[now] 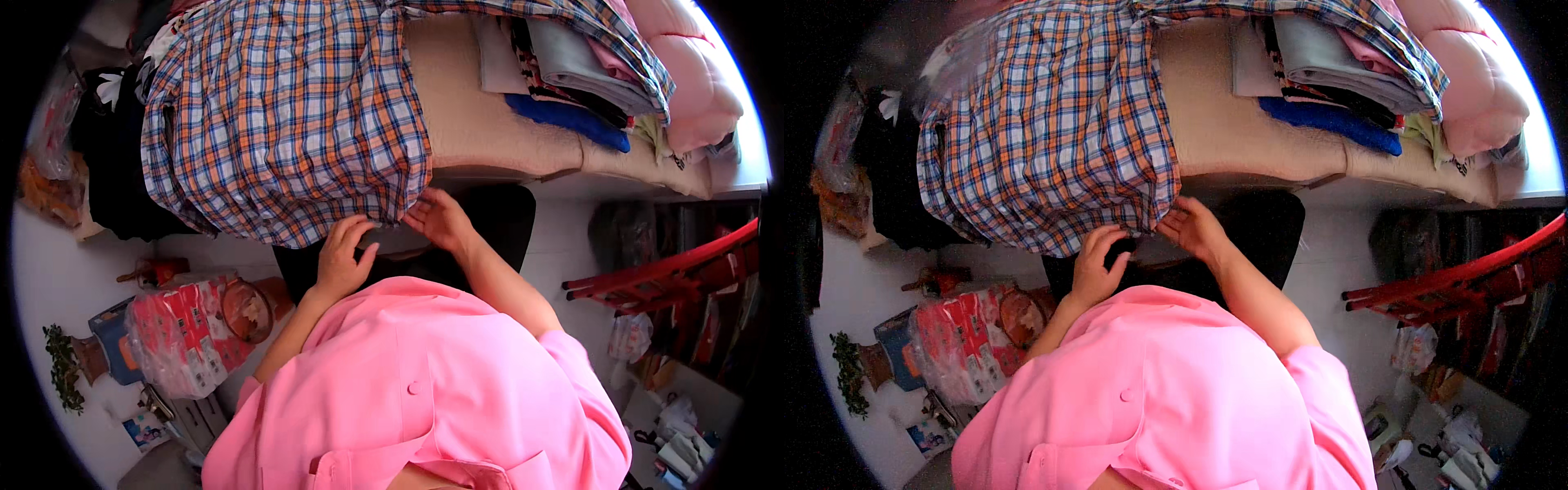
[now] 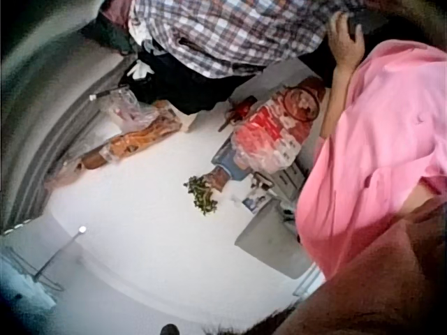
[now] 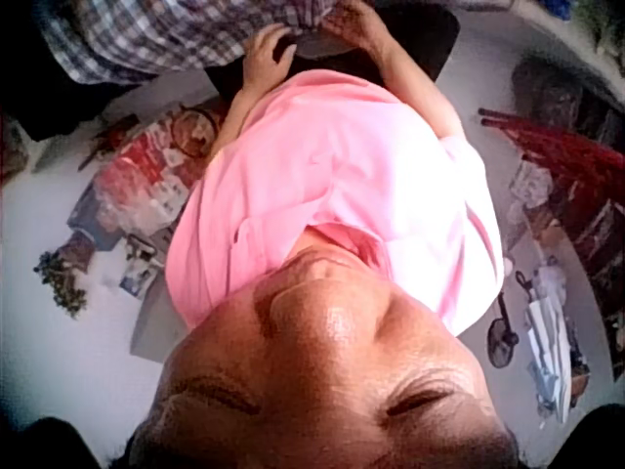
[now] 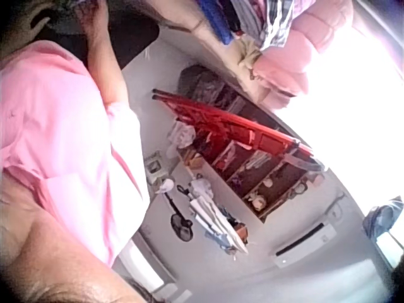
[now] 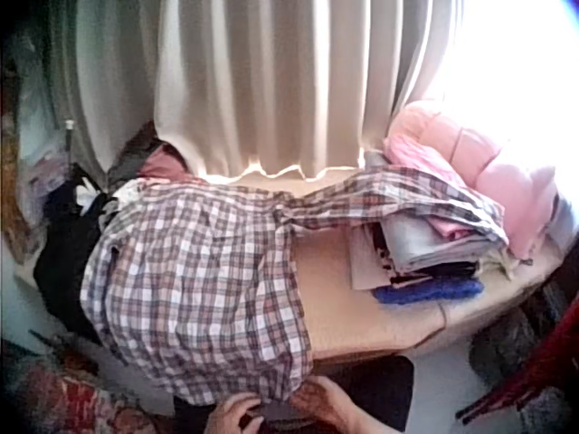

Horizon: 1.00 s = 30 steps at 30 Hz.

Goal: The person smooths out a plaid shirt on a surface, buttons several buttons down the front, and then folds the sleeves and the body of the shirt.

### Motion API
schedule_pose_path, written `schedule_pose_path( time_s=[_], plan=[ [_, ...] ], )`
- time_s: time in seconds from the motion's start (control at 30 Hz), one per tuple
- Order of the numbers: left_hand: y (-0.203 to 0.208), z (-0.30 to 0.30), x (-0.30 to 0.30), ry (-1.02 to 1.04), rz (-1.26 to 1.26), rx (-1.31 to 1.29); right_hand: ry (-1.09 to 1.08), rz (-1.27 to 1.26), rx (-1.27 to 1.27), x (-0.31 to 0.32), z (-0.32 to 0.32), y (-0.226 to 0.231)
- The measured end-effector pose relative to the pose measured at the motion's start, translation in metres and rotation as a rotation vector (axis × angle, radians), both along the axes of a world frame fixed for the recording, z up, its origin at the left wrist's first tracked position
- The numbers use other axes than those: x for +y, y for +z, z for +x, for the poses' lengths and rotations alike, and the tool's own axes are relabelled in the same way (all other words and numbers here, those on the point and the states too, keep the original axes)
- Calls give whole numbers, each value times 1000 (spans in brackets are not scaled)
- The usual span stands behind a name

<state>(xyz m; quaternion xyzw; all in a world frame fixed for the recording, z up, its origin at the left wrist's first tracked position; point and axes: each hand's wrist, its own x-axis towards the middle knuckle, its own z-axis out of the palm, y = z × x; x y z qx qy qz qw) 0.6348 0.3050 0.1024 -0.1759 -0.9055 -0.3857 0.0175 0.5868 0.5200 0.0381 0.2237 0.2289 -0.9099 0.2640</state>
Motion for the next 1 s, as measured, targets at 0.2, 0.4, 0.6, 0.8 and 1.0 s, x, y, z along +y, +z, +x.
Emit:
schedule_pose_path(
  time_s=[0.2,0.4,0.6,0.8,1.0],
  plan=[
    [37,-45,-2,-15,-184,381,-43,27,-16,-3,-6,14],
    [51,-163,-49,21,-505,359,-77,-8,52,18,45,37],
    [29,-216,-69,48,-730,209,-79,39,113,30,56,53],
    [21,-217,-68,70,-718,305,-313,-21,-6,30,61,67],
    [31,-215,-62,85,-736,201,-71,-17,94,31,57,75]
  ],
)
